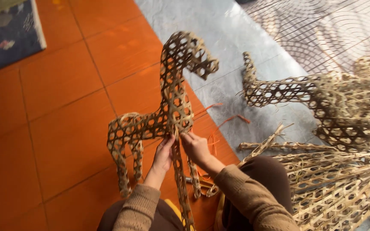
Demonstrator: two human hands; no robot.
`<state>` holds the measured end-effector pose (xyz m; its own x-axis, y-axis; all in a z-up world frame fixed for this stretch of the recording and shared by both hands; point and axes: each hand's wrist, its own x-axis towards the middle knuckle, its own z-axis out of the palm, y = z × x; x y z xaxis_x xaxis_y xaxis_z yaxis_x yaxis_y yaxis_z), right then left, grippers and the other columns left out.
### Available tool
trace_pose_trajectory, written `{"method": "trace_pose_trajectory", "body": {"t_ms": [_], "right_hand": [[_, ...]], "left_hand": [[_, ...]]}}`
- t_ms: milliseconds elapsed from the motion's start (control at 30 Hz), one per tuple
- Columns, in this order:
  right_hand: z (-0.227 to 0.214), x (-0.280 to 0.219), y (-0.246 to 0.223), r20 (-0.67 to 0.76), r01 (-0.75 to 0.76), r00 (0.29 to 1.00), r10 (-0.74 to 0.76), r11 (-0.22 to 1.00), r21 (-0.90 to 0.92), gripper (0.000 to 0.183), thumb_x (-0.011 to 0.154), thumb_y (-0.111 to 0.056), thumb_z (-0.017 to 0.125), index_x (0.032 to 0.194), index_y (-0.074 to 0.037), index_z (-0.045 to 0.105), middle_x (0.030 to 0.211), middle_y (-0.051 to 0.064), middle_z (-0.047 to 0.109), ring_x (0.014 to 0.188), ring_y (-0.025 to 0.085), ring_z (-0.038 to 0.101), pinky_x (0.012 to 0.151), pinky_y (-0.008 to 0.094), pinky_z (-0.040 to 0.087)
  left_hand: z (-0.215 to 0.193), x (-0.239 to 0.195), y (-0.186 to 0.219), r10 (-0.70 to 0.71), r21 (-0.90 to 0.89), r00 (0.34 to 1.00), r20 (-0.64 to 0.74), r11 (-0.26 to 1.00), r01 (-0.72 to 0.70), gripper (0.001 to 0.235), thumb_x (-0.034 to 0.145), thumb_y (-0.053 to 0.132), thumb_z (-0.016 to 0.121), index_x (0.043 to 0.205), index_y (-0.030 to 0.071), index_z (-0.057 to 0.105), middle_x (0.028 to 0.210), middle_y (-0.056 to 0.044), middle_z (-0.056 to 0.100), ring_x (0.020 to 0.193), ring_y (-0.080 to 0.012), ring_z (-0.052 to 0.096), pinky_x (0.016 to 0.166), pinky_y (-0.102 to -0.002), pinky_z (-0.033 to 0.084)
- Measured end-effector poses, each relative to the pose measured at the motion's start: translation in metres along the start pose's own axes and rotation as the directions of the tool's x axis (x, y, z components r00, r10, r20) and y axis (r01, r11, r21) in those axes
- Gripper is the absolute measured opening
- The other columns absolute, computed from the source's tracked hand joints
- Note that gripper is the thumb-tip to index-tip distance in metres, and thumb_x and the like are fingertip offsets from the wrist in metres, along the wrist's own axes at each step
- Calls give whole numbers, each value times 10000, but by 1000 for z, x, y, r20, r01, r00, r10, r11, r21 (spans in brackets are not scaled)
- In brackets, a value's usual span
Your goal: Assembling a woven bamboo animal sculpture by tying joints with string and cutting excess with scissors
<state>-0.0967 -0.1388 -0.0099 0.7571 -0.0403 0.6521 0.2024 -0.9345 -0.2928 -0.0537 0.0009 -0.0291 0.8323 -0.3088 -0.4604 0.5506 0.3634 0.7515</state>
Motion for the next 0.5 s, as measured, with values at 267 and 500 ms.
{"method": "trace_pose_trajectory", "body": {"t_ms": [267,500], "right_hand": [[18,-3,1,404,-540,830,386,739,404,97,911,-144,578,939,-99,658,719,92,683,666,253,646,602,412,514],[-20,14,-8,637,-794,605,478,301,528,264,962,-147,528,1148,-36,680,1103,107,723,920,171,690,839,292,572]], "left_hand": [[38,-39,41,-65,148,998,15,987,62,486,912,381,518,1302,94,551,1368,-97,557,1259,-249,499,1070,-449,386],[9,-14,26,-28,641,983,179,762,-95,500,998,70,298,1490,146,342,1567,-67,349,1475,-217,267,1221,-437,188]]}}
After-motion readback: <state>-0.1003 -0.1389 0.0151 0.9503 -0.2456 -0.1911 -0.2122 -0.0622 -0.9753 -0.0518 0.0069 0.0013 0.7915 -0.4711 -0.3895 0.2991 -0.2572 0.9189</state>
